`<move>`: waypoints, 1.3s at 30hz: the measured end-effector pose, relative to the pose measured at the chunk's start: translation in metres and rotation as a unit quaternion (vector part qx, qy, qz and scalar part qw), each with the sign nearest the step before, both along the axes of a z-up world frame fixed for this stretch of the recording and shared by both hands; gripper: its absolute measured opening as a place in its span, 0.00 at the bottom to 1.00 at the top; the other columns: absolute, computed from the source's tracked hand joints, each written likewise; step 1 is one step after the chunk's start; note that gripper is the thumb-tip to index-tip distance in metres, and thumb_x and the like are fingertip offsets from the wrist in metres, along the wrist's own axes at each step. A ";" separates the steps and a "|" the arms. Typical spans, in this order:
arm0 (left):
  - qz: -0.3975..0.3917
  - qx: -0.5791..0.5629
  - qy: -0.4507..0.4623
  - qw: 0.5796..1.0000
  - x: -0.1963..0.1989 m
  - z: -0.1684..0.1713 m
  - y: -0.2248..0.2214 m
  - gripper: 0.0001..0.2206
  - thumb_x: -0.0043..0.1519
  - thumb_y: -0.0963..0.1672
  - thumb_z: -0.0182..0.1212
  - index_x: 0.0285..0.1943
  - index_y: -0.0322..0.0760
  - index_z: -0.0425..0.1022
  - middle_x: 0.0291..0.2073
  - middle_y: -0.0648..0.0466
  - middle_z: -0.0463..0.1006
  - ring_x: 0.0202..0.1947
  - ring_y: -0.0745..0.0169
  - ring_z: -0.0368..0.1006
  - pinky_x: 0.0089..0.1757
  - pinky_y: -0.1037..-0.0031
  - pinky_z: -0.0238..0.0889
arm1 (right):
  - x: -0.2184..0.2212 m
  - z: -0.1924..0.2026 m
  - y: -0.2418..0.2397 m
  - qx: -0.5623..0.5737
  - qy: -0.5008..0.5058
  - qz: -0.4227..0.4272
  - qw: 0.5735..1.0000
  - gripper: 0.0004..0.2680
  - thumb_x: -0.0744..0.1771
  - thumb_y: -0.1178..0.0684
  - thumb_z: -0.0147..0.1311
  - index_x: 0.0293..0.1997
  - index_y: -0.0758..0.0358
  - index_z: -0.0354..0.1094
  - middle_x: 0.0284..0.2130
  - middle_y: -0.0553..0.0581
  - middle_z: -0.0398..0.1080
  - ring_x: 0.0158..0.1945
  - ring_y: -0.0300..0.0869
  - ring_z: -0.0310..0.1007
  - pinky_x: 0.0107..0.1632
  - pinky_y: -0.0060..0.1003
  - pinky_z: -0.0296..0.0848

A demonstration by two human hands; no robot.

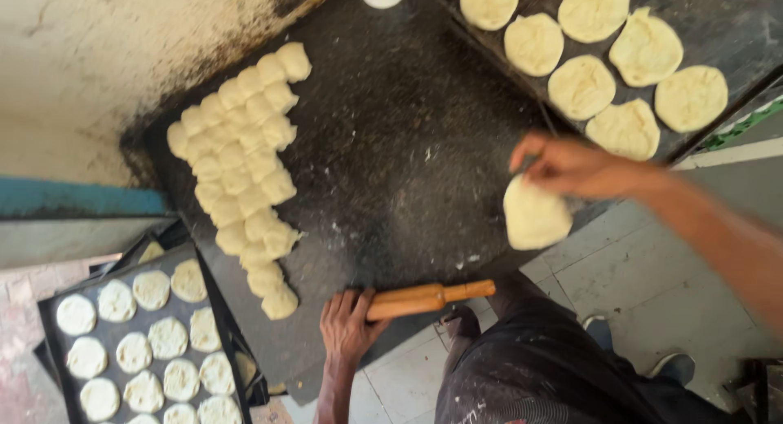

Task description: The person uses a rolling pin to flatten small portions of dough on a work surface and then places the flattened pieces onto metal trays.

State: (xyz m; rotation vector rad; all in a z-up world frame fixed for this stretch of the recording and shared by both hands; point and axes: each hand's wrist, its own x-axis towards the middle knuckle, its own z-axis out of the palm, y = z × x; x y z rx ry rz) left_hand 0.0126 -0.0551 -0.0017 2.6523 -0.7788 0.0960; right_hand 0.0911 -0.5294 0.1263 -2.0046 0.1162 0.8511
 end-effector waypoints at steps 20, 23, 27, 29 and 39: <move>-0.019 -0.022 0.010 1.000 0.024 -0.004 0.011 0.24 0.53 0.56 0.69 0.53 0.44 0.76 0.35 0.56 0.73 0.34 0.56 0.70 0.37 0.64 0.62 | 0.238 -0.109 0.175 -0.137 -0.531 0.134 0.826 0.21 0.69 0.60 0.56 0.72 0.63 0.60 0.72 0.64 0.57 0.73 0.56 0.58 0.69 0.47 0.67; -0.012 -0.016 0.031 0.999 0.029 -0.005 0.012 0.25 0.54 0.57 0.69 0.54 0.45 0.75 0.35 0.58 0.73 0.34 0.57 0.70 0.37 0.64 0.62 | 0.335 -0.138 0.230 -0.237 -0.613 0.142 0.741 0.21 0.68 0.57 0.58 0.69 0.72 0.61 0.68 0.71 0.59 0.74 0.59 0.55 0.71 0.54 0.65; -0.012 -0.030 0.028 0.999 0.019 0.000 0.015 0.25 0.53 0.57 0.70 0.53 0.44 0.76 0.34 0.57 0.73 0.33 0.56 0.70 0.35 0.64 0.61 | 0.372 -0.117 0.247 -0.066 -0.471 0.126 0.871 0.14 0.70 0.65 0.55 0.63 0.65 0.67 0.64 0.65 0.67 0.68 0.58 0.66 0.69 0.50 0.70; -0.010 -0.044 0.016 0.999 0.021 -0.002 0.018 0.26 0.51 0.57 0.70 0.53 0.44 0.76 0.35 0.56 0.73 0.34 0.55 0.69 0.36 0.63 0.61 | 0.309 -0.091 0.218 -0.032 -0.548 0.066 0.833 0.15 0.68 0.66 0.58 0.62 0.68 0.67 0.63 0.68 0.66 0.65 0.61 0.66 0.65 0.50 0.69; -0.023 -0.060 0.030 0.997 0.010 0.017 0.016 0.25 0.46 0.53 0.73 0.49 0.41 0.77 0.34 0.53 0.72 0.38 0.52 0.70 0.39 0.60 0.63 | 0.100 -0.139 0.139 -0.091 -0.520 -0.163 0.834 0.12 0.73 0.59 0.59 0.65 0.68 0.68 0.69 0.73 0.62 0.76 0.63 0.55 0.74 0.53 0.57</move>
